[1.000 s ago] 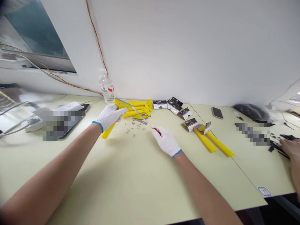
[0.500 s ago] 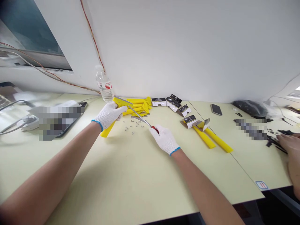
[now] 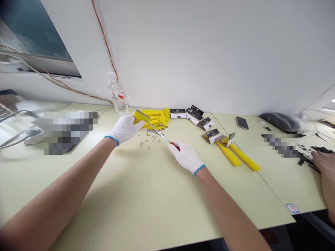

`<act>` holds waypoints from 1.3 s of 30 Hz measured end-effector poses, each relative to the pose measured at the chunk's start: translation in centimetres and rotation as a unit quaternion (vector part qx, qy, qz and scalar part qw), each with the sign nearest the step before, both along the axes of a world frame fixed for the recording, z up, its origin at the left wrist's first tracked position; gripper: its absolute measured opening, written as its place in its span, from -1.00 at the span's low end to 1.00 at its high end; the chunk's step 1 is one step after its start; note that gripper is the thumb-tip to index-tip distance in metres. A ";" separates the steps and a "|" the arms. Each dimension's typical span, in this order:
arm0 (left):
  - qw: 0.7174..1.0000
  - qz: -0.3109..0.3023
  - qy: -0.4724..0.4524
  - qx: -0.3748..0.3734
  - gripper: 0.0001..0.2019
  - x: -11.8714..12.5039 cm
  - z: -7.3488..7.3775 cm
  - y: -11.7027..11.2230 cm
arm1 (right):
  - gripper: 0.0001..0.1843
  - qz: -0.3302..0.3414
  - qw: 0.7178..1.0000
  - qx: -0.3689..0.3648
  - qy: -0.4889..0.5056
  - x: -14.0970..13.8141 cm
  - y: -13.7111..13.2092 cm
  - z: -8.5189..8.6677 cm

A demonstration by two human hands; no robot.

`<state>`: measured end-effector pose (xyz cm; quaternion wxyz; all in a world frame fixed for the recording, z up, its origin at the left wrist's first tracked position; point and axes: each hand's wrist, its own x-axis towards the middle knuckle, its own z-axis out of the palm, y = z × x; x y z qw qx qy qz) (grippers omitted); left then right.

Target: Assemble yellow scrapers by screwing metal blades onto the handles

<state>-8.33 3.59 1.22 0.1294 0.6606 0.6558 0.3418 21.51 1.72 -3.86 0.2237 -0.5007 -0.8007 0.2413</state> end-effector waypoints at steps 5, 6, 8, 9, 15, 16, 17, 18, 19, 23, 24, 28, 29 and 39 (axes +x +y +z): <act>0.999 -0.016 0.032 0.023 -0.80 0.5 -0.1 0.0 | -0.25 -0.017 0.984 -0.177 0.020 1.0 -1.6 2.7; 0.999 -0.012 0.031 0.025 -0.80 0.5 -0.1 0.0 | -0.21 -0.019 0.980 -0.195 0.025 1.0 -1.8 2.9; 0.999 -0.004 0.032 0.025 -0.79 0.6 0.0 0.0 | -0.19 -0.016 0.975 -0.220 0.031 0.7 -2.1 3.0; 0.999 0.001 0.031 0.021 -0.78 0.7 0.0 0.0 | -0.20 -0.018 0.977 -0.210 0.030 0.5 -2.2 2.8; 0.999 0.029 0.015 0.006 -0.80 1.2 -0.4 0.0 | -0.51 -0.074 0.996 -0.026 0.036 -0.7 -2.0 1.1; 0.999 0.030 0.015 0.009 -0.80 1.3 -0.5 0.0 | -0.56 -0.082 0.995 -0.035 0.052 -0.7 -2.0 1.0; 0.999 0.030 0.016 0.010 -0.79 1.3 -0.5 0.0 | -0.57 -0.088 0.993 -0.052 0.067 -0.8 -2.0 1.0; 0.999 0.030 0.017 0.012 -0.79 1.4 -0.6 0.0 | -0.54 -0.089 0.990 -0.076 0.077 -0.8 -2.2 1.1; 0.999 0.031 0.017 0.016 -0.80 1.4 -0.6 0.0 | -0.48 -0.081 0.986 -0.118 0.091 -0.8 -2.4 1.3; 0.998 0.037 0.024 0.032 -0.81 1.3 -0.4 0.1 | -0.24 -0.004 0.937 -0.313 0.153 -0.9 -3.5 2.6; 0.998 0.038 0.028 0.033 -0.81 1.3 -0.4 0.1 | -0.22 0.011 0.924 -0.344 0.167 -0.9 -3.7 2.8; 0.998 0.050 0.029 0.011 -0.79 1.3 -0.4 0.2 | -0.46 0.016 0.921 -0.347 0.175 -1.0 -3.6 2.8; 0.998 0.054 0.024 0.004 -0.77 1.4 -0.4 0.2 | -0.53 -0.005 0.936 -0.312 0.165 -1.1 -3.4 2.5; 0.999 0.041 0.012 0.009 -0.79 1.6 -0.2 -0.2 | -0.50 -0.077 0.984 -0.084 0.139 0.4 -2.3 1.4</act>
